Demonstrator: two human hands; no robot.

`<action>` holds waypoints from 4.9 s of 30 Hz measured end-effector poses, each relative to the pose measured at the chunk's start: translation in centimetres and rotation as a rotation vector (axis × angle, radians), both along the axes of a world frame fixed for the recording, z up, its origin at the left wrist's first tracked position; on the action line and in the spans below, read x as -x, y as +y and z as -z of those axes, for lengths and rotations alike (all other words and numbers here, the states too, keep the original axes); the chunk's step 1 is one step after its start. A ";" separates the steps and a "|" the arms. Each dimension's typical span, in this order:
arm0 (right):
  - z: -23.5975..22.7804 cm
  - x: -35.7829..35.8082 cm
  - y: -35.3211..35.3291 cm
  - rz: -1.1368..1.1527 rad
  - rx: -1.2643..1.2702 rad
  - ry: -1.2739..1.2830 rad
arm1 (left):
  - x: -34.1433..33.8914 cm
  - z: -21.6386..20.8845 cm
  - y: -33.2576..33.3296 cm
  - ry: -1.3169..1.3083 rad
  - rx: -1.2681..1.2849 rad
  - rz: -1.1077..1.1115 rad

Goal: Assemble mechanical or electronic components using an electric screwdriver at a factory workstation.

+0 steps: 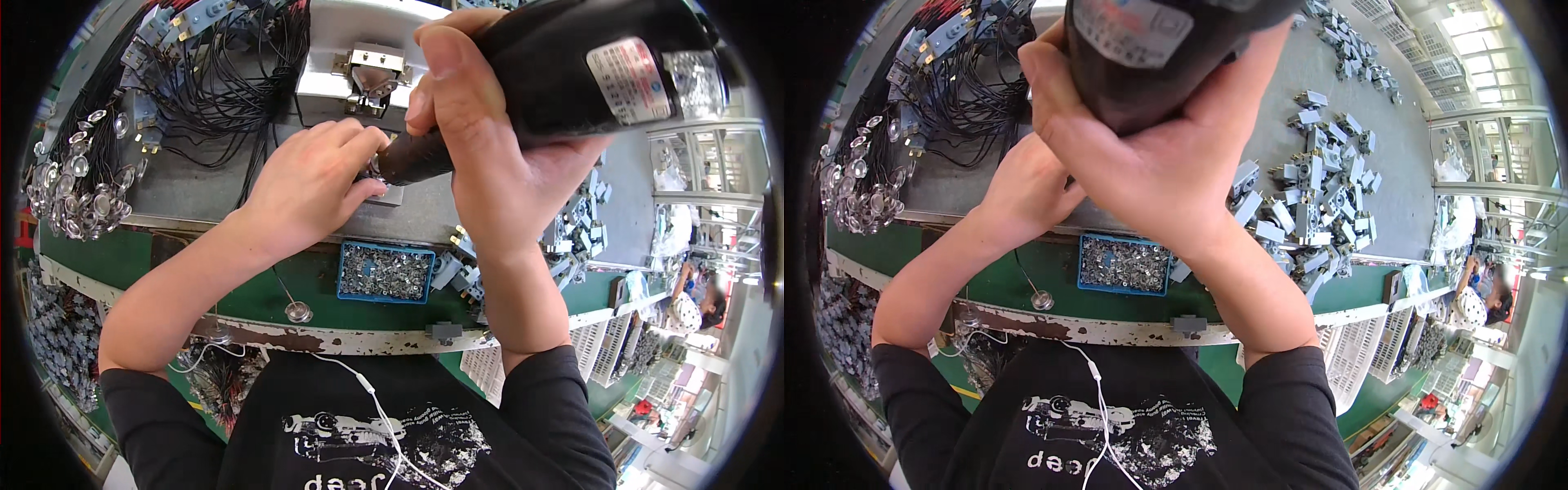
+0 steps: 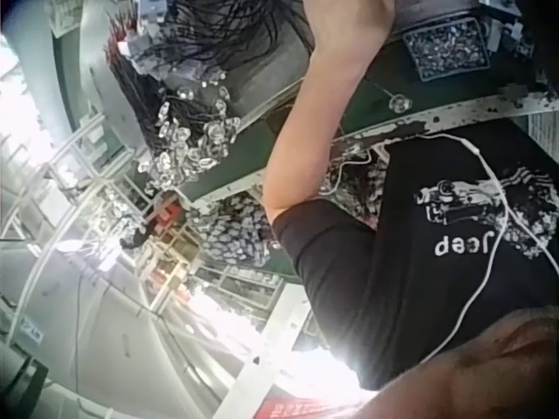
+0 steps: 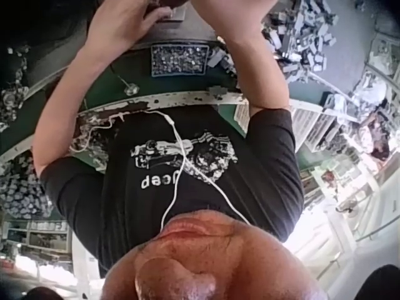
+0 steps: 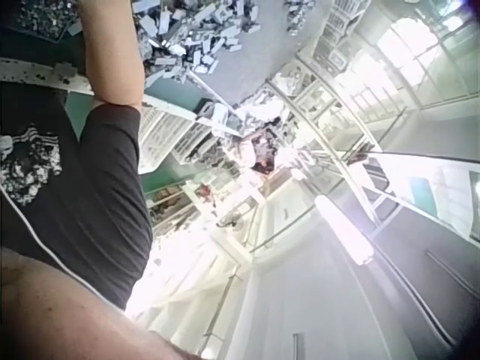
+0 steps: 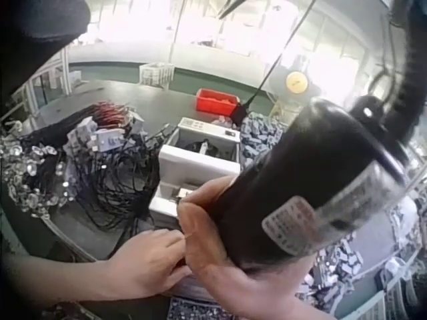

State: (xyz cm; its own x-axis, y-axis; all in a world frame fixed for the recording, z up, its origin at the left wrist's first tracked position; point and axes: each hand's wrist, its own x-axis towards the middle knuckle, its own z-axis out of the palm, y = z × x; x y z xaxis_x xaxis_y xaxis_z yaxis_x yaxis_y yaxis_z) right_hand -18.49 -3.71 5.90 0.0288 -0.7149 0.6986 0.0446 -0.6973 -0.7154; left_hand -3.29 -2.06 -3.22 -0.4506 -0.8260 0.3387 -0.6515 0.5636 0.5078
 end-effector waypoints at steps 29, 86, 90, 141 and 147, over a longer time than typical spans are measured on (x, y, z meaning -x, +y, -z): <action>1.4 1.4 -0.7 -0.239 -0.134 -0.039 | -0.5 0.4 -0.1 -0.051 -0.059 0.044; 5.9 4.7 -0.9 -0.166 -0.099 1.165 | -7.1 -4.3 4.5 -0.232 -0.159 0.273; 7.1 4.9 1.5 0.028 -0.159 1.105 | -6.4 -3.4 3.7 -0.135 -0.004 0.297; 4.7 7.2 4.7 -0.371 -0.898 0.318 | -3.7 -3.6 1.0 0.243 -0.179 0.289; 5.5 7.4 4.3 -0.544 -0.926 0.194 | -3.4 -3.4 0.8 0.262 -0.142 0.269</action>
State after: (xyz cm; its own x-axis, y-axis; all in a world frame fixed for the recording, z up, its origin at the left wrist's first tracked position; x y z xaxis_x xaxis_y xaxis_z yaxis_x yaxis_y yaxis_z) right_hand -25.87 0.57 0.38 0.5521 -0.8194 -0.1543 0.0143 0.1944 -0.9808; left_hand 0.12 -1.22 0.18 -0.5708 -0.7373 0.3614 -0.3284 0.6084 0.7225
